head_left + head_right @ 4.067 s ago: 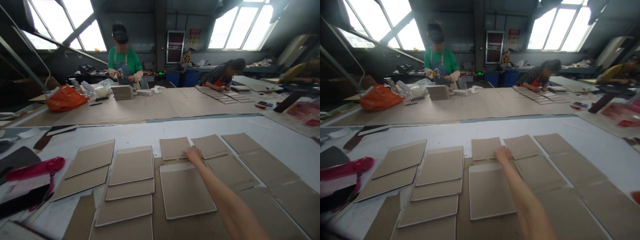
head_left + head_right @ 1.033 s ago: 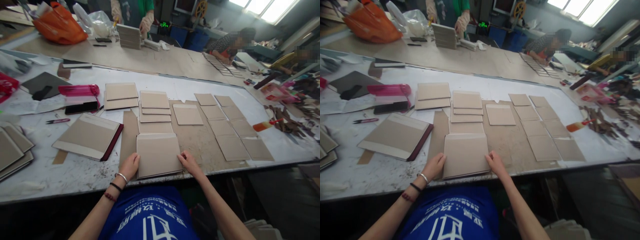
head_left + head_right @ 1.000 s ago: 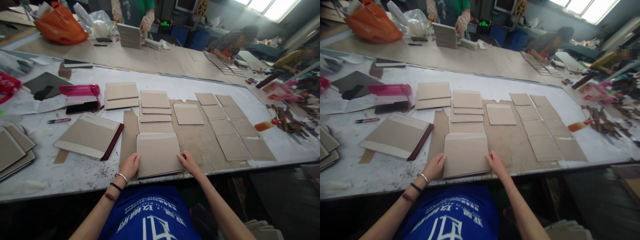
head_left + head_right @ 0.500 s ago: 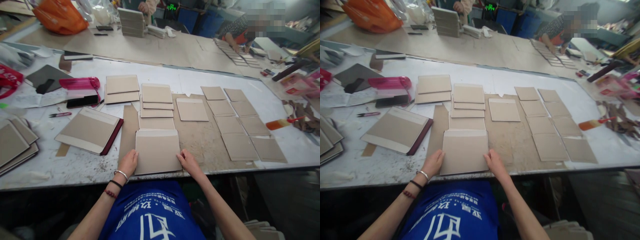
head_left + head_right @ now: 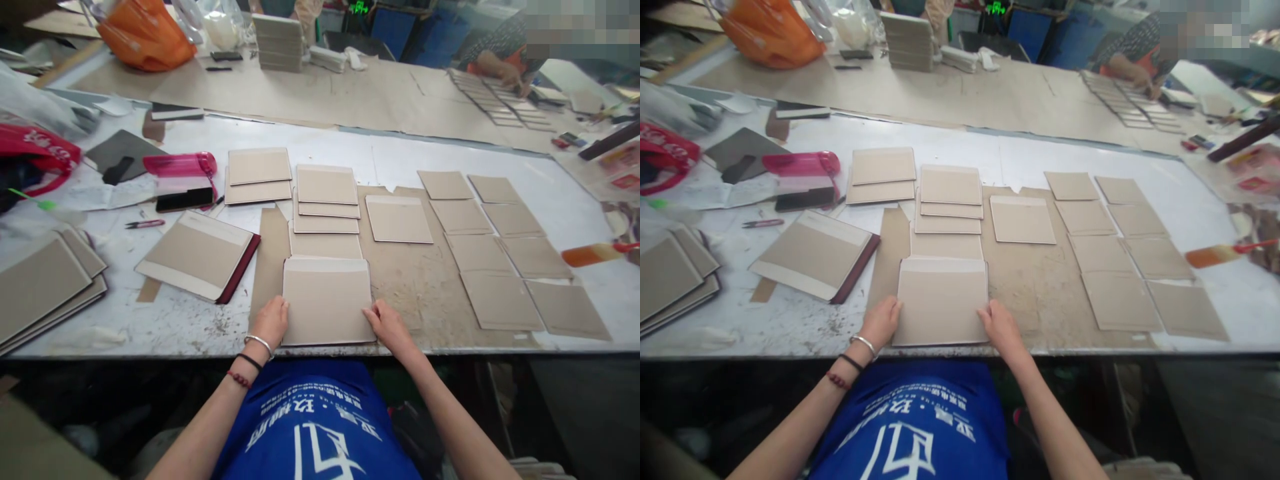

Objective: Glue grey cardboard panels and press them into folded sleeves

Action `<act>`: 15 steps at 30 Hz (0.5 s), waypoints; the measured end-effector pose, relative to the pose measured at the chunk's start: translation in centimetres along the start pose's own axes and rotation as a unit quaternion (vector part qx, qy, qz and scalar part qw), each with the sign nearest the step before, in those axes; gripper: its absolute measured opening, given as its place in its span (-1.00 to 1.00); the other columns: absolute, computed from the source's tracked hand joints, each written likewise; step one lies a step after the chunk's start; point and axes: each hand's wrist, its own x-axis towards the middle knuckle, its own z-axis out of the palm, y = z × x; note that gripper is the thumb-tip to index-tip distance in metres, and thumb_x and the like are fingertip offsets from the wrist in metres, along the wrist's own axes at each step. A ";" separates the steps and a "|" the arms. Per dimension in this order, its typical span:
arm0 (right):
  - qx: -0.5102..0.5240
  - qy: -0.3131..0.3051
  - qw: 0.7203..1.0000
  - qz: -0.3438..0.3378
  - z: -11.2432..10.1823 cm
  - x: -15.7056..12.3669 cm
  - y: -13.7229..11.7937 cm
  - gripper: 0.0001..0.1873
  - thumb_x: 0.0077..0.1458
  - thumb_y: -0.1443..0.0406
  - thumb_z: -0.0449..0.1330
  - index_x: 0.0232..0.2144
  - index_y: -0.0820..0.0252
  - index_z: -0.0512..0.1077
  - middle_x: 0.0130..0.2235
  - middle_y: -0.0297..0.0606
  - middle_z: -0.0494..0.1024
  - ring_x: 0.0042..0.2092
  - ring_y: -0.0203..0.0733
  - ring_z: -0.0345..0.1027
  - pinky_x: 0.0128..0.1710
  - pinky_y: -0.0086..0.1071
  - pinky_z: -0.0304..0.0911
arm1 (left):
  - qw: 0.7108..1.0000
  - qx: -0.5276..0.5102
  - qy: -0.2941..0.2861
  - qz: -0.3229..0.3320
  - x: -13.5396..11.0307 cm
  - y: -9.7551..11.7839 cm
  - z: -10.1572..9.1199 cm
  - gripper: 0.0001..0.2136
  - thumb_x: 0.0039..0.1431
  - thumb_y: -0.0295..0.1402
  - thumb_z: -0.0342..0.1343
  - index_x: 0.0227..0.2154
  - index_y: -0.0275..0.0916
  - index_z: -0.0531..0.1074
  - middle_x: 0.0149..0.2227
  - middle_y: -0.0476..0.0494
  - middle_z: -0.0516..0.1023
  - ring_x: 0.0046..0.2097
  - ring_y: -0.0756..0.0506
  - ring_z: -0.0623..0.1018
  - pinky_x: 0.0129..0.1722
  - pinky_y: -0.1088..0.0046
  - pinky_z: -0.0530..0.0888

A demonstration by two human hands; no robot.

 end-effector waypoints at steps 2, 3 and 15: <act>-0.007 -0.003 1.000 0.001 0.1 0.1 0.1 -0.78 0.07 0.18 -0.05 -0.55 0.11 0.09 -0.53 -0.33 0.30 -0.44 -0.23 0.18 -0.42 -0.40 0.03 | 1.000 0.000 -0.001 -0.003 0.0 0.0 0.0 -0.78 0.20 -0.36 -0.24 -0.38 -0.27 0.30 -0.31 -0.21 0.47 -0.21 -0.09 0.45 -0.26 0.45 0.25; -0.011 -0.005 1.000 0.002 0.1 0.1 0.2 -0.79 0.07 0.18 -0.04 -0.55 0.12 0.10 -0.52 -0.33 0.30 -0.45 -0.23 0.18 -0.43 -0.40 0.02 | 1.000 0.000 -0.001 -0.005 0.0 0.0 0.0 -0.78 0.20 -0.36 -0.24 -0.38 -0.27 0.30 -0.31 -0.21 0.48 -0.21 -0.09 0.45 -0.26 0.46 0.26; -0.028 -0.016 0.999 0.043 -0.5 -0.8 -1.2 -0.87 0.09 0.29 -0.01 -0.42 0.21 0.29 -0.37 -0.20 0.44 -0.32 -0.21 0.28 -0.35 -0.43 0.07 | 0.999 -0.023 0.022 0.018 -0.4 -0.5 0.3 -0.77 0.12 -0.38 -0.27 -0.53 -0.19 0.26 -0.43 -0.21 0.51 -0.34 -0.14 0.51 -0.34 0.37 0.36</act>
